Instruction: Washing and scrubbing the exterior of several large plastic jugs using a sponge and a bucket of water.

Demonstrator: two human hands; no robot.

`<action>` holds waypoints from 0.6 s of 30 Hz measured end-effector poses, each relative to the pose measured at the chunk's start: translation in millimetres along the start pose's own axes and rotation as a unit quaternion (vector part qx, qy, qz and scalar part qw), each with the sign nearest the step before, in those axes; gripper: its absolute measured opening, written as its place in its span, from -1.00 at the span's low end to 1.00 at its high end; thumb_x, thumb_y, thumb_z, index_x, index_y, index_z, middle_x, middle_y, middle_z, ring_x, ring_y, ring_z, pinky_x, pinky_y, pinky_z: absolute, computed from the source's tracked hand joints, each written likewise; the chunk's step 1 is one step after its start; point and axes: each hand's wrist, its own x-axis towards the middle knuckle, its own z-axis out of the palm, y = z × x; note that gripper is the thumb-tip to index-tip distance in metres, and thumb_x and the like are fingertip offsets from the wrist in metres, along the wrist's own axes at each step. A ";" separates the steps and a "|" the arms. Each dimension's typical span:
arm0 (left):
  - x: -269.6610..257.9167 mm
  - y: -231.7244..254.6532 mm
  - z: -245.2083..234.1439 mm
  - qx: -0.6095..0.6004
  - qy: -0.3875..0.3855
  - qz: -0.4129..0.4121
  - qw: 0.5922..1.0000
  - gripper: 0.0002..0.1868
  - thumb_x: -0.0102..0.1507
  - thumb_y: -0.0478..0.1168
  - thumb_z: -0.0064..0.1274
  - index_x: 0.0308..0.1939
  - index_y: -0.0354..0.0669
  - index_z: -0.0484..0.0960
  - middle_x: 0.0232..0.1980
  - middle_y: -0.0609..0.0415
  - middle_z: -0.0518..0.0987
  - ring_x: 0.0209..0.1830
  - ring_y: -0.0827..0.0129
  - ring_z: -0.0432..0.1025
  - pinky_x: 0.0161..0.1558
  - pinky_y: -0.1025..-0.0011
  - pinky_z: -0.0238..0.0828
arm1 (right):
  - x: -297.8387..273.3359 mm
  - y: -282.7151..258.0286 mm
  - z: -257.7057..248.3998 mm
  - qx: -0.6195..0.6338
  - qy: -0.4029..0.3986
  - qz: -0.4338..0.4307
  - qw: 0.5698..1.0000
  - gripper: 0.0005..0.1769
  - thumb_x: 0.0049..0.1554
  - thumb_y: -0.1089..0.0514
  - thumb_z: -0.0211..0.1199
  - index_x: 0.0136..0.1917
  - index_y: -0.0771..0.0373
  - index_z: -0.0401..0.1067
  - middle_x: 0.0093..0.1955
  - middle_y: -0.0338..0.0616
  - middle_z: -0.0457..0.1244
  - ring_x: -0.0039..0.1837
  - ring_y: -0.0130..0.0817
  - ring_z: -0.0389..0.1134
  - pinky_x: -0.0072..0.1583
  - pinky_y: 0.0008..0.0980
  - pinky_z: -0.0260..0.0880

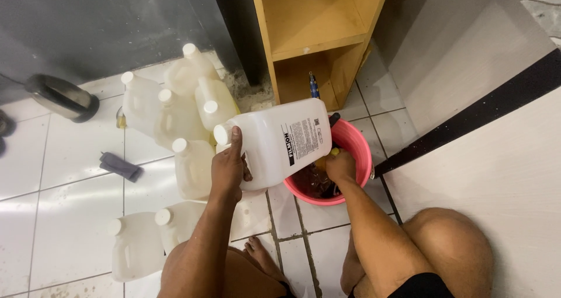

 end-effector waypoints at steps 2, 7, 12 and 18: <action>0.8 0.2 -0.3 -0.007 0.005 -0.003 1.000 -0.23 0.26 0.39 -0.03 -0.47 -0.36 0.45 -0.69 -0.01 0.28 -0.81 0.29 0.28 -0.65 0.37 0.30 | 1.6 -8.1 -6.8 0.012 0.007 0.011 1.000 -0.63 0.13 0.04 0.03 -0.04 0.34 0.52 -0.12 0.03 0.40 0.07 -0.06 0.43 0.08 -0.15 0.43; 4.2 -1.1 -6.2 -0.020 0.018 -0.005 1.000 -0.21 0.26 0.41 -0.03 -0.45 -0.39 0.45 -0.70 -0.01 0.28 -0.81 0.28 0.28 -0.66 0.37 0.30 | 32.2 4.5 -0.9 0.060 0.031 0.048 0.997 -0.65 -0.02 -0.05 0.17 -0.02 0.14 0.50 -0.05 -0.07 0.36 0.15 -0.07 0.39 0.19 -0.09 0.38; -2.0 5.4 -6.6 -0.008 0.011 -0.009 1.000 -0.18 0.26 0.43 -0.07 -0.40 -0.44 0.48 -0.69 -0.02 0.30 -0.79 0.28 0.32 -0.64 0.37 0.34 | 27.5 -4.0 -29.8 0.200 0.025 0.098 0.975 -0.43 0.08 -0.22 0.29 0.21 0.16 0.45 0.07 -0.03 0.36 0.20 -0.13 0.37 0.15 -0.14 0.37; -3.1 0.6 5.0 -0.018 -0.009 -0.027 0.999 -0.20 0.28 0.40 -0.08 -0.39 -0.44 0.46 -0.67 0.02 0.27 -0.78 0.29 0.30 -0.64 0.35 0.36 | -57.5 -87.0 -64.0 0.194 0.093 -0.125 0.969 -0.49 0.21 0.04 0.22 0.30 0.42 0.32 0.21 0.34 0.21 0.35 0.25 0.19 0.33 0.06 0.17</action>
